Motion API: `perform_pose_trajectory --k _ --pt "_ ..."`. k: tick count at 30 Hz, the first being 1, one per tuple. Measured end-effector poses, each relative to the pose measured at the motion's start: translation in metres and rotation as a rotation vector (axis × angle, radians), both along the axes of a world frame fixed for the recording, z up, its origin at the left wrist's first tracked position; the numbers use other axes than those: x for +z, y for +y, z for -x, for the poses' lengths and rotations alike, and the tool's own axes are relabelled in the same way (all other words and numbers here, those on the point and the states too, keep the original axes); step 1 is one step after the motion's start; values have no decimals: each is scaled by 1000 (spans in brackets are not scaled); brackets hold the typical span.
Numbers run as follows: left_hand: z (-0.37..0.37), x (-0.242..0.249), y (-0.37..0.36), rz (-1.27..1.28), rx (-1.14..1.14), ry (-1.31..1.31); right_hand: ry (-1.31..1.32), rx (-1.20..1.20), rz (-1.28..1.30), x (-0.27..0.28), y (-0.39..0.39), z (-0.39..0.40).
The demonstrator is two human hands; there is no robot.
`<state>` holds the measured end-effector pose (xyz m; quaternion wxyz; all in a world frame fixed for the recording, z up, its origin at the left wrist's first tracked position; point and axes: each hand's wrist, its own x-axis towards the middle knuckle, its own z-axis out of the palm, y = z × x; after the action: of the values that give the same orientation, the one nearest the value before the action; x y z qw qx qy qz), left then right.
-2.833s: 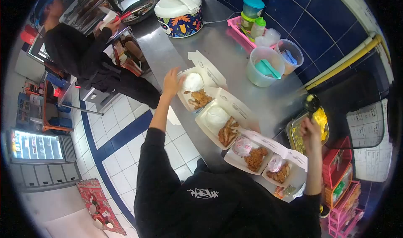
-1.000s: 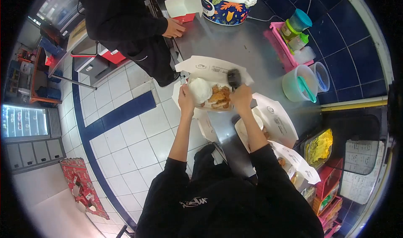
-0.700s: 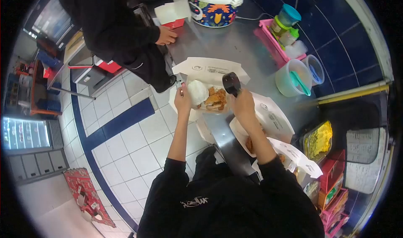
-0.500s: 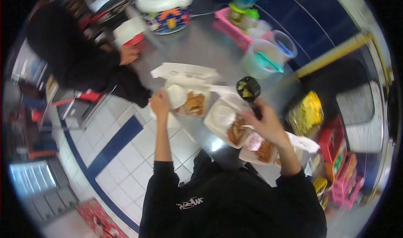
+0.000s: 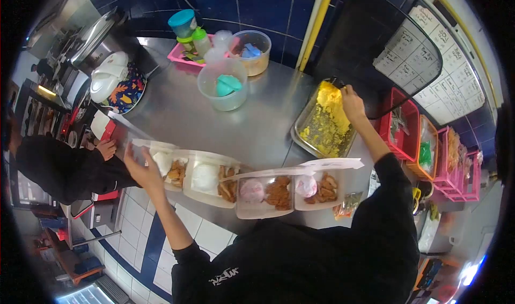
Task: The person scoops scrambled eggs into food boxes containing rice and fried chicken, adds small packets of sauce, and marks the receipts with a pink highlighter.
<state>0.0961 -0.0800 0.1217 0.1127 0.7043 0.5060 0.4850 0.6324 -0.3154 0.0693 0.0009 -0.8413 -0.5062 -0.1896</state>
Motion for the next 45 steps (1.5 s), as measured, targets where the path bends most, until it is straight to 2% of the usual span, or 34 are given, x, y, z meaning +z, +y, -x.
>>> perform_pose_trajectory --k 1,4,5,6,8,10,12,15,16,17,19,20,21,24,25,29,32,35,37,39,44,45 --pt "-41 24 -25 41 -134 -216 -67 44 50 -10 3 -8" --pt "-150 61 -93 529 -625 -303 -73 92 156 -26 4 -3" --pt "-181 55 -110 920 -749 -567 -21 110 182 -32 1 -2" --pt "-202 27 -115 1200 -947 -733 32 125 210 -38 -4 -1" --pt "-244 7 -130 1803 -860 -736 117 144 278 -50 -14 -1" --pt "-287 11 -148 2047 -573 -500 198 187 311 -57 -28 4" --pt "-300 6 -155 2105 -738 -504 284 263 279 -59 -38 11" --pt "-306 -36 -153 2187 -966 -574 226 240 195 -30 -51 16" --pt "-310 -36 -152 2213 -1041 -605 154 241 119 -25 -52 11" --pt "-313 -35 -154 2190 -921 -567 82 240 46 -21 -51 4" --pt "-321 0 -167 2136 -681 -486 -25 193 -79 -17 -42 -17" --pt "-322 -10 -167 2146 -703 -519 -63 147 -133 -15 -31 -31" --pt "-324 -28 -165 2155 -726 -552 -63 88 -110 -5 -22 -36" --pt "-327 -34 -160 2188 -710 -649 11 74 106 -22 -1 -43" --pt "-328 -32 -160 2203 -688 -687 -3 148 137 -25 -1 -40" --pt "-332 -17 -171 2151 -619 -853 247 213 210 -31 -7 -31" --pt "-329 -27 -171 2163 -633 -913 299 312 435 -32 -23 -3" --pt "-326 -19 -172 2116 -571 -847 270 343 308 -35 -38 16" --pt "-323 -12 -176 2062 -556 -775 177 251 283 -12 -38 21" --pt "-322 -27 -174 2081 -598 -839 8 162 184 7 -36 19" --pt "-322 -49 -173 2113 -586 -880 -100 186 -74 -17 19 -42" --pt "-321 -46 -174 2085 -602 -863 -72 212 -15 -27 22 -40"
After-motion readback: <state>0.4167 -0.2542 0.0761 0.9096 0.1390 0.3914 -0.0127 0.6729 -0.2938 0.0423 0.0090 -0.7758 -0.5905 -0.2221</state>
